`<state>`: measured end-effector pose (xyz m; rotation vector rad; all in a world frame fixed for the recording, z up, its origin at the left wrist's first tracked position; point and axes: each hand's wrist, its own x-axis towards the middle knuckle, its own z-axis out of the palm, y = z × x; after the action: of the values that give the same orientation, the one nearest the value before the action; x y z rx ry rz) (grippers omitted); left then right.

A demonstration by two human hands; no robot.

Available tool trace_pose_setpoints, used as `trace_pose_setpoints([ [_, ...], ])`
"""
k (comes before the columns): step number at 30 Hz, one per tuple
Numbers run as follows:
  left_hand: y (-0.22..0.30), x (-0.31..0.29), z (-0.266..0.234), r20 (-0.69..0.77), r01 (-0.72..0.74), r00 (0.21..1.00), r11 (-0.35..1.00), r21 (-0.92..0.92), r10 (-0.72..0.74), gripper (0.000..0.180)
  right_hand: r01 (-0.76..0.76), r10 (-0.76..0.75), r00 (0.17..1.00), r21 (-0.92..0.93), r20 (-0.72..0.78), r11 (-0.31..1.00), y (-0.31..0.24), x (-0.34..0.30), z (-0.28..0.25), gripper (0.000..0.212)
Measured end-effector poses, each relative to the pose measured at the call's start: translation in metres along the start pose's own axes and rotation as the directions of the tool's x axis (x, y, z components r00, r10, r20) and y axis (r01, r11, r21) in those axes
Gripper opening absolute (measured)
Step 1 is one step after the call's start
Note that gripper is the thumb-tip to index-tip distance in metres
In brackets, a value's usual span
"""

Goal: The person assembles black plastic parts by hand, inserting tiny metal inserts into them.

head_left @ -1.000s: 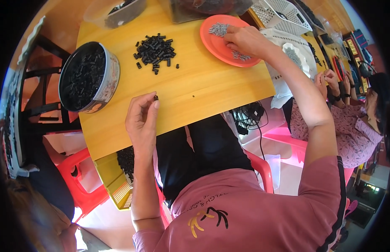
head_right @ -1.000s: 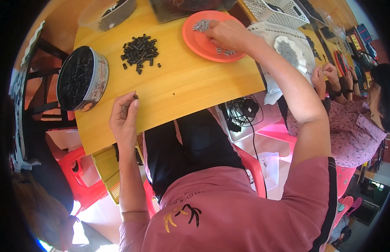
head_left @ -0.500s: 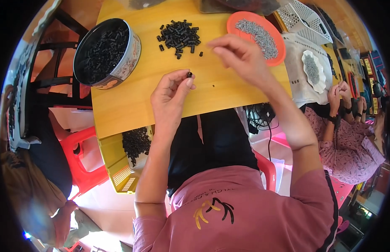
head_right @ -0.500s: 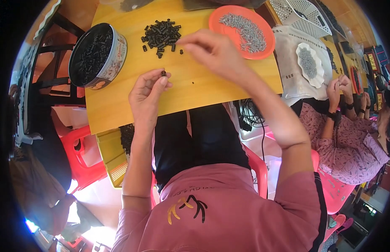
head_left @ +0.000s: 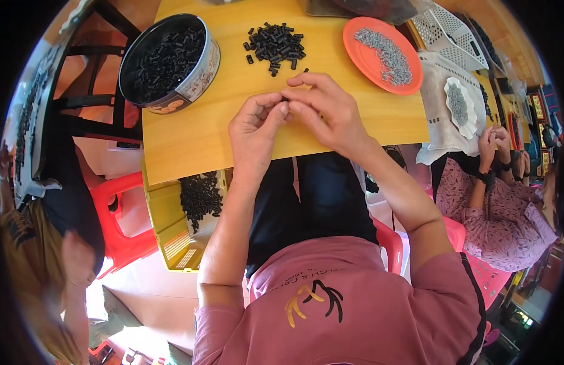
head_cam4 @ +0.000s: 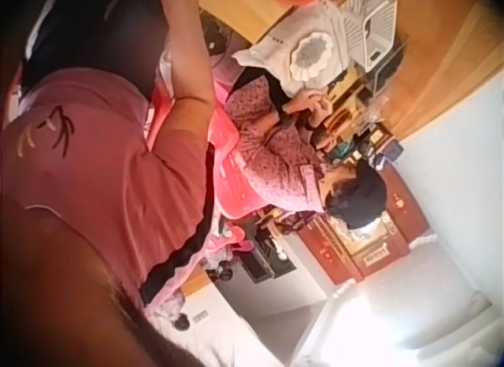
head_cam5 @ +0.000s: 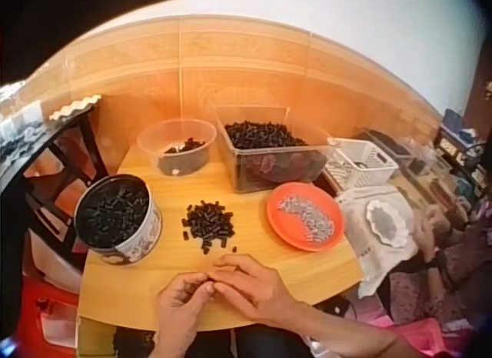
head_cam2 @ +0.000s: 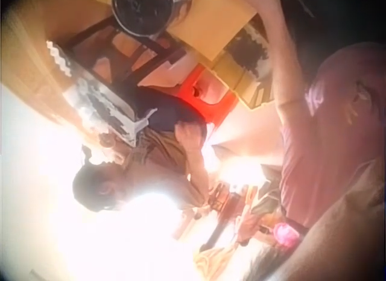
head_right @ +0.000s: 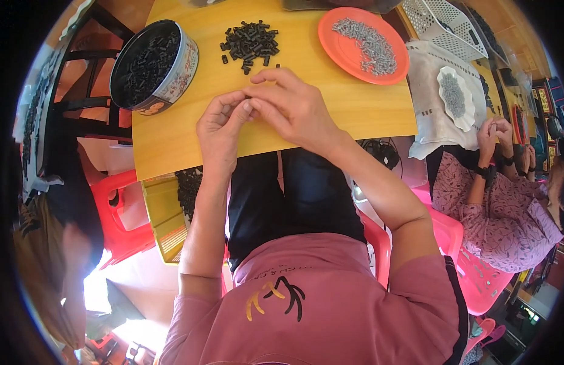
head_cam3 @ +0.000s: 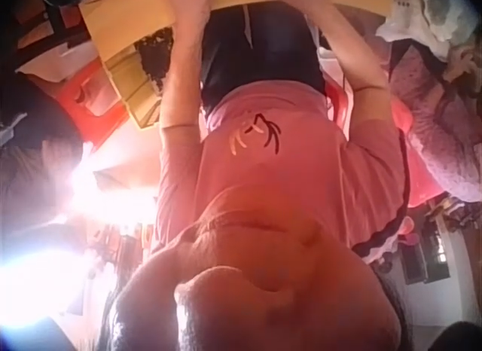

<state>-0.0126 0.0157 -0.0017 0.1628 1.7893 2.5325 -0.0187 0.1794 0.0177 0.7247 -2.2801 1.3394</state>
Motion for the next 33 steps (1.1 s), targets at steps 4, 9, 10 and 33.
trace_pose_setpoints([
  [4,-0.001,0.003,0.001,-0.001,-0.005,1.000,1.000,-0.003,0.005,0.016,0.198,-0.207,0.978,-0.225,-0.017,0.954,0.003,-0.005,0.001,0.028],
  [9,0.003,0.000,-0.003,0.007,0.024,1.000,1.000,0.004,-0.024,0.017,-0.242,0.217,0.965,-0.179,-0.148,0.954,0.010,0.000,-0.012,0.022],
  [10,0.003,0.000,-0.002,0.009,0.015,1.000,1.000,0.002,-0.015,0.017,-0.241,0.215,0.965,-0.180,-0.150,0.954,0.017,0.004,-0.013,0.022],
  [33,0.001,-0.001,-0.004,0.043,-0.017,0.999,1.000,-0.007,0.017,0.022,-0.543,0.454,0.840,0.473,0.298,0.694,-0.006,0.005,-0.019,0.026],
])
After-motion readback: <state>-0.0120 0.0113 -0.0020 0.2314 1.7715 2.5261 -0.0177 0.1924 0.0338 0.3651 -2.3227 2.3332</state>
